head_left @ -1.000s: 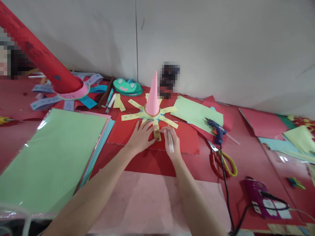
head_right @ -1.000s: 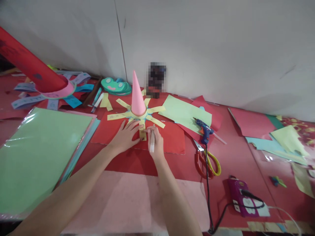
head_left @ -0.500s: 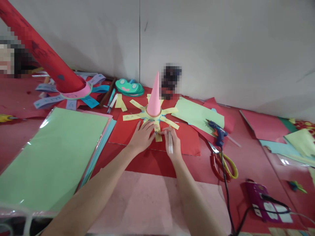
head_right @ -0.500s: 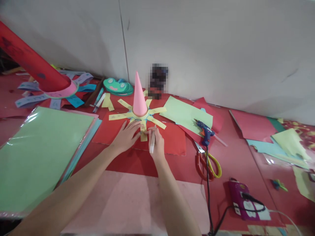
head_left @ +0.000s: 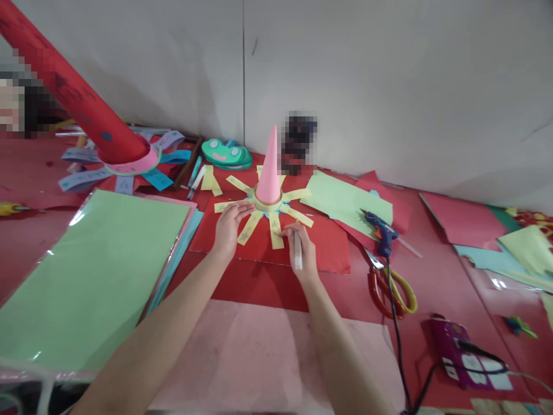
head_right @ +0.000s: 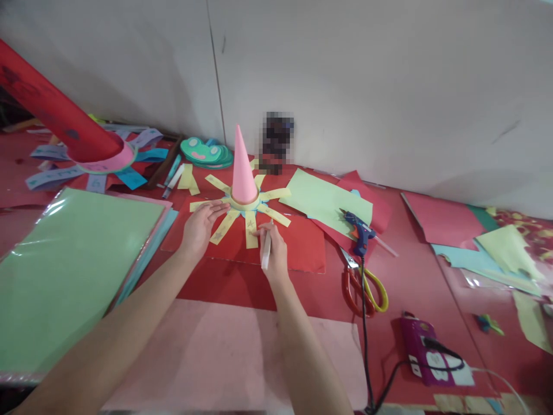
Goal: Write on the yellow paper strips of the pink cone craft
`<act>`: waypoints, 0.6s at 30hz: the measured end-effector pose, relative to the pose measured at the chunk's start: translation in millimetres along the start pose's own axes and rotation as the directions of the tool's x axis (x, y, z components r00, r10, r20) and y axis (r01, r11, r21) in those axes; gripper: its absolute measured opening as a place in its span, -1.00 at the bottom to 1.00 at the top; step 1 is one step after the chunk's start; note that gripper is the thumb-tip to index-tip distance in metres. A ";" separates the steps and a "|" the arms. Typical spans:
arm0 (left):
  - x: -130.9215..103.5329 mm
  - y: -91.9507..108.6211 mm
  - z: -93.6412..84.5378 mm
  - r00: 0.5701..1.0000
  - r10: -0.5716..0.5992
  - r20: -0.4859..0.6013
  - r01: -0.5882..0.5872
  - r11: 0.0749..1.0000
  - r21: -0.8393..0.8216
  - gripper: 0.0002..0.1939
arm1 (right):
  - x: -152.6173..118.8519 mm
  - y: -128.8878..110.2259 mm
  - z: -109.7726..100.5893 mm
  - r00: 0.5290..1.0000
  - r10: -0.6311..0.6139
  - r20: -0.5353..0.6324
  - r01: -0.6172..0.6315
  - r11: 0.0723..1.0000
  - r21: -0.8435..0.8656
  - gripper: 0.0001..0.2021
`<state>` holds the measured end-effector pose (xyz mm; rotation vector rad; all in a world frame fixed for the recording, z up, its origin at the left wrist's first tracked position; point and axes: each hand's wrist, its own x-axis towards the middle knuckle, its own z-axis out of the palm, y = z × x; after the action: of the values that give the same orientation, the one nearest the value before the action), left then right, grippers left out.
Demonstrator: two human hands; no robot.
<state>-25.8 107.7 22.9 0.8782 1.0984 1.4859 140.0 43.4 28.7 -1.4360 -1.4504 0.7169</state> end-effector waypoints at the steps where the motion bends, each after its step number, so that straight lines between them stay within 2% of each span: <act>1: -0.3 -0.1 0.4 1.000 -0.007 0.004 0.007 1.000 -0.003 -0.82 | 0.1 -0.1 0.1 1.000 0.002 0.000 -0.002 1.000 -0.001 -0.82; 5: -3.8 -0.7 4.2 0.998 -0.030 0.048 0.025 0.993 0.115 -0.79 | 0.4 2.5 1.6 1.000 -0.003 -0.011 0.003 1.000 0.000 -0.80; 9: -12.3 0.1 8.0 0.966 0.065 0.251 -0.149 0.931 0.332 -0.70 | 0.4 7.5 3.3 1.000 -0.005 -0.012 0.005 1.000 -0.011 -0.77; 11: -16.9 1.6 8.6 0.926 0.084 0.369 -0.276 0.818 0.504 -0.66 | 0.4 9.1 3.6 1.000 -0.013 -0.016 0.013 1.000 -0.017 -0.76; 13: -21.2 3.3 8.8 0.869 0.062 0.491 -0.418 0.623 0.661 -0.63 | 0.7 9.6 3.4 1.000 -0.025 -0.014 0.025 0.999 -0.027 -0.76; 15: -24.9 4.2 9.3 0.806 0.019 0.591 -0.538 0.439 0.720 -0.60 | 1.1 9.2 2.9 0.999 -0.033 -0.017 0.032 0.998 -0.047 -0.76; 18: -28.5 2.5 10.7 0.755 -0.033 0.654 -0.619 0.292 0.729 -0.58 | 1.7 7.9 2.3 0.999 -0.024 -0.023 0.023 0.998 -0.064 -0.76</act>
<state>-11.3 81.6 29.2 2.3440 1.3146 0.5675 141.5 46.7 21.0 -1.4689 -1.4810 0.6419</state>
